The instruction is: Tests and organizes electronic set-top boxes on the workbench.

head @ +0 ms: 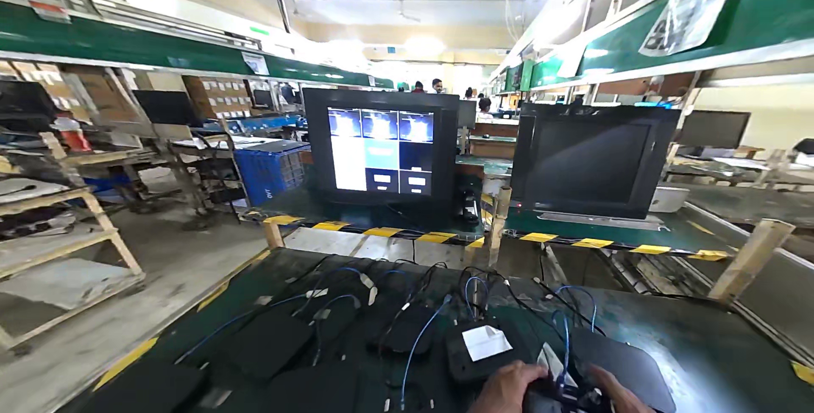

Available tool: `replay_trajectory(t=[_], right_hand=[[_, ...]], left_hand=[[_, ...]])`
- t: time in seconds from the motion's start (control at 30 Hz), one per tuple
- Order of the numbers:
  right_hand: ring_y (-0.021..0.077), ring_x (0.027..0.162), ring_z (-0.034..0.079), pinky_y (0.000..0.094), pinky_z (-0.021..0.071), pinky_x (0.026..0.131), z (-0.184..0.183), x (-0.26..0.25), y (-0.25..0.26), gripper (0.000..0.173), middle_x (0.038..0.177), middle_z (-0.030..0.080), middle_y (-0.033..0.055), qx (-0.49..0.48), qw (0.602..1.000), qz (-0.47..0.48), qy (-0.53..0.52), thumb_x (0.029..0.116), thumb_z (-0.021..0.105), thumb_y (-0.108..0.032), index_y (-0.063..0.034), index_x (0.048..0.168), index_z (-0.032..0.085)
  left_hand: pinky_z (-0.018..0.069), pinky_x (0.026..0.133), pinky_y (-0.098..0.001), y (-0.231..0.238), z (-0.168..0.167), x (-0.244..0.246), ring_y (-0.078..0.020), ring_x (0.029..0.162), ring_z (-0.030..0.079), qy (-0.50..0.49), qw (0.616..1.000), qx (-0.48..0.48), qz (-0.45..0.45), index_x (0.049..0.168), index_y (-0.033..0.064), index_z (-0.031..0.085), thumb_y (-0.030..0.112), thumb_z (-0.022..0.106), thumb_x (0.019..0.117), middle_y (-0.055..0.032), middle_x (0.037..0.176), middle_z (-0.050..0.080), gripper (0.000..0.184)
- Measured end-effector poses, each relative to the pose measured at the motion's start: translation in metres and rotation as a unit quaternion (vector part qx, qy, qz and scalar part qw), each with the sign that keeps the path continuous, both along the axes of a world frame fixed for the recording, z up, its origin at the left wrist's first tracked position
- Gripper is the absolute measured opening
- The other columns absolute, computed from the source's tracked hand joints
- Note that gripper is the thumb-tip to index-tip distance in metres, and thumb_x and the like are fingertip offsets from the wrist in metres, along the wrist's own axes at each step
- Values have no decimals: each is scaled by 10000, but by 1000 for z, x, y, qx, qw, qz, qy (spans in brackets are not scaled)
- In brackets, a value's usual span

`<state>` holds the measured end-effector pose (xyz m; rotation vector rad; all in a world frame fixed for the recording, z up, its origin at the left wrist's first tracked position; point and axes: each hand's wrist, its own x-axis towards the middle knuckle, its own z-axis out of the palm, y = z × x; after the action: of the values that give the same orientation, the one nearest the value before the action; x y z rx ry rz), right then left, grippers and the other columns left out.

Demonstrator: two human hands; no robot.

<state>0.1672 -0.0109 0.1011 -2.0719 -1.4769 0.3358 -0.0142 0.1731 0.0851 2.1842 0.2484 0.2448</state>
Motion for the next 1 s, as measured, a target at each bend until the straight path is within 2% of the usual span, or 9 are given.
replay_trajectory(t=[0.1, 0.17, 0.23, 0.33, 0.43, 0.5, 0.6, 0.77, 1.0], right_hand=[[384, 1129, 659, 567, 521, 989, -3, -2, 10, 649, 1228, 674, 226, 14, 1000, -1, -9, 809, 854, -351, -18, 1323, 638], [313, 1025, 704, 531, 560, 911, -1, -1, 18, 424, 1112, 734, 161, 29, 999, -25, -5, 923, 736, -401, -70, 1189, 748], [331, 922, 716, 575, 556, 832, 6, -9, 26, 307, 968, 752, 140, 20, 996, -63, -64, 945, 695, -362, -84, 1024, 799], [357, 855, 727, 618, 550, 758, 15, -25, 34, 212, 903, 753, 138, 20, 986, -97, -133, 933, 691, -262, -86, 965, 805], [306, 853, 757, 615, 568, 781, 9, -24, 32, 186, 945, 790, 100, 86, 987, -113, -72, 907, 712, -146, -95, 1061, 803], [245, 823, 762, 539, 600, 773, 0, -23, 28, 184, 928, 791, 84, 140, 981, -132, -19, 892, 729, -126, -78, 1056, 799], [140, 694, 734, 396, 635, 677, 5, -18, 30, 197, 794, 768, 40, 216, 955, -186, 83, 834, 844, -244, -74, 919, 791], [85, 880, 719, 343, 612, 809, -9, -4, 22, 162, 881, 762, -51, 220, 957, -173, 71, 813, 814, -333, -178, 857, 810], [81, 800, 707, 324, 595, 762, -28, -17, 28, 159, 804, 750, -61, 262, 937, -184, 140, 808, 840, -330, -177, 832, 801]], left_hand=[[477, 1051, -567, -13, 5, 15, -415, 1289, 537, 95, 989, 97, 57, 1467, 118, 555, 14, 818, 650, -217, 1373, 577, 864], [514, 1001, -560, -21, 3, 19, -407, 1271, 544, 109, 982, 127, 93, 1465, 114, 558, 69, 850, 623, -196, 1364, 580, 892], [537, 964, -552, -25, 0, 23, -403, 1252, 563, 127, 972, 163, 113, 1466, 120, 562, 101, 854, 643, -193, 1360, 585, 874], [545, 957, -539, -23, -1, 28, -407, 1235, 575, 142, 966, 178, 121, 1464, 108, 560, 100, 851, 668, -208, 1347, 589, 847], [545, 955, -542, -22, 2, 29, -416, 1241, 567, 159, 966, 170, 112, 1474, 94, 540, 91, 857, 660, -226, 1353, 572, 874], [547, 949, -546, -24, 3, 32, -416, 1254, 557, 173, 963, 173, 109, 1484, 106, 528, 103, 860, 662, -222, 1367, 561, 887], [548, 946, -553, -22, 5, 32, -412, 1273, 543, 178, 962, 180, 104, 1497, 139, 526, 147, 880, 640, -202, 1387, 553, 928], [513, 1020, -534, -21, 10, 38, -398, 1321, 513, 210, 956, 185, 87, 1535, 128, 469, 203, 912, 618, -196, 1423, 533, 1021], [515, 1020, -515, -17, 15, 41, -379, 1337, 495, 245, 947, 193, 81, 1562, 132, 425, 188, 899, 632, -171, 1429, 517, 1046]])
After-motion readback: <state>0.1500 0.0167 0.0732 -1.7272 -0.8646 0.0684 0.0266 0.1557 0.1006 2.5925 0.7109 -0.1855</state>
